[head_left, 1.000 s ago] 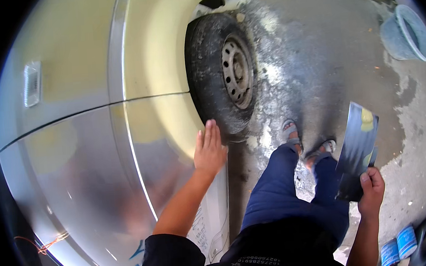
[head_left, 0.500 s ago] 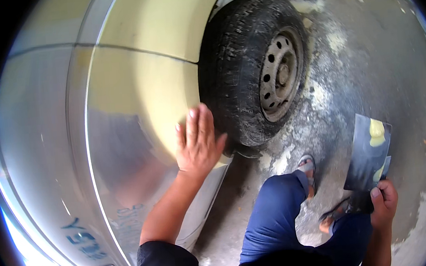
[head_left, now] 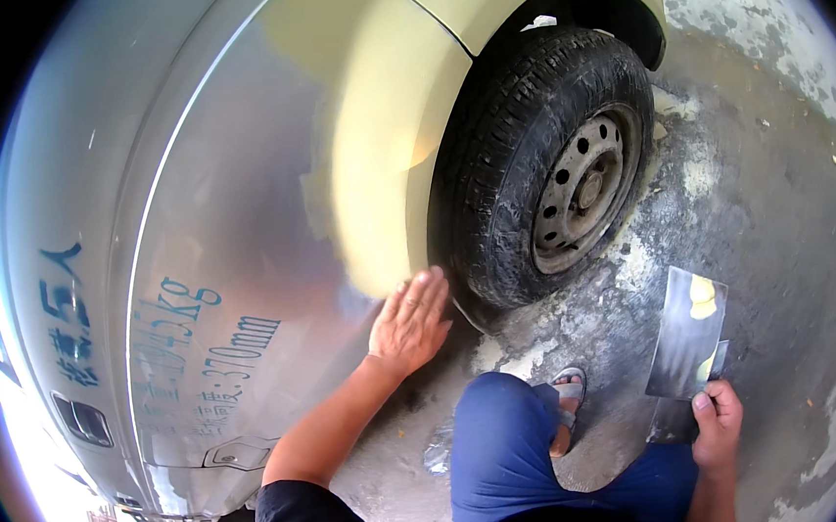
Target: The person sands the front fender and bumper area of a silver car using a sanding block. They move from the upper fender down to the wheel arch and then to the front bumper, smoothing the surface and occasionally wiping it with their hand to check the finish.
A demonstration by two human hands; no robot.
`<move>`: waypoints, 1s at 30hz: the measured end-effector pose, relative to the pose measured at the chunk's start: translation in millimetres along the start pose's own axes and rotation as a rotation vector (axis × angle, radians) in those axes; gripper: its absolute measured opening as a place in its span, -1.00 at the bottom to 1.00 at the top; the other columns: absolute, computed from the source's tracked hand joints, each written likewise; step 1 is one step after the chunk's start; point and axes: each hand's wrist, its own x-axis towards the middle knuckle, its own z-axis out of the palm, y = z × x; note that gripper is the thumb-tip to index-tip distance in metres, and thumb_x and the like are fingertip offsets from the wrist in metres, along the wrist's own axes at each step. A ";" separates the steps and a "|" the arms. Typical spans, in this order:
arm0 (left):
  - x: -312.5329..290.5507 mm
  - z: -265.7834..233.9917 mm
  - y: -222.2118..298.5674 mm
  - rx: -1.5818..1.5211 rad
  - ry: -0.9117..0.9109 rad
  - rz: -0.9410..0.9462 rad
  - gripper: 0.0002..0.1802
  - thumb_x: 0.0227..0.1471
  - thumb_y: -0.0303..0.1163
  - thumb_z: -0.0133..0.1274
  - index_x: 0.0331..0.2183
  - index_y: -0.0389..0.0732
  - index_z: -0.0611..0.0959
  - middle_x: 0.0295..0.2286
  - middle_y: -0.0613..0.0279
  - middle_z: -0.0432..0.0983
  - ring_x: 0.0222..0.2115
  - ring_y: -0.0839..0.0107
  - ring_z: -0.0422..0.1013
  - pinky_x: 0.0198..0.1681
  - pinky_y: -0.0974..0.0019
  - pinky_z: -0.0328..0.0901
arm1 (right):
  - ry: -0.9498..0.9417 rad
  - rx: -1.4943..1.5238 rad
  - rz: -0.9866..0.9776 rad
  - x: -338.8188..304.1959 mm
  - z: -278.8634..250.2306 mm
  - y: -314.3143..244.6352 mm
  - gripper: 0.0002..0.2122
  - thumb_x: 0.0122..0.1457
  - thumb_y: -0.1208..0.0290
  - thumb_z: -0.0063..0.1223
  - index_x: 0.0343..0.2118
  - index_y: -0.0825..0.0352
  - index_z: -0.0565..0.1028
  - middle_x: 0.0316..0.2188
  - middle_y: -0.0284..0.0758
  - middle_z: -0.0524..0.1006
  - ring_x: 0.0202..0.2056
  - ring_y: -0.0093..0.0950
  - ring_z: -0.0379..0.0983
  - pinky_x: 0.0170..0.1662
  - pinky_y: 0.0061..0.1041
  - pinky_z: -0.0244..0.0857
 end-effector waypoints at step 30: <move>221.2 -123.3 -54.0 0.128 0.300 -0.282 -0.14 0.13 0.11 -0.04 0.28 -0.25 0.21 0.33 0.17 -0.09 0.36 0.26 -0.17 0.37 -0.05 -0.23 | -0.003 -0.055 -0.020 -18.7 2.0 -13.5 -0.91 0.14 0.53 0.10 -0.44 0.40 0.44 -0.52 -0.44 0.37 -0.50 -0.69 0.25 -0.41 -0.63 0.14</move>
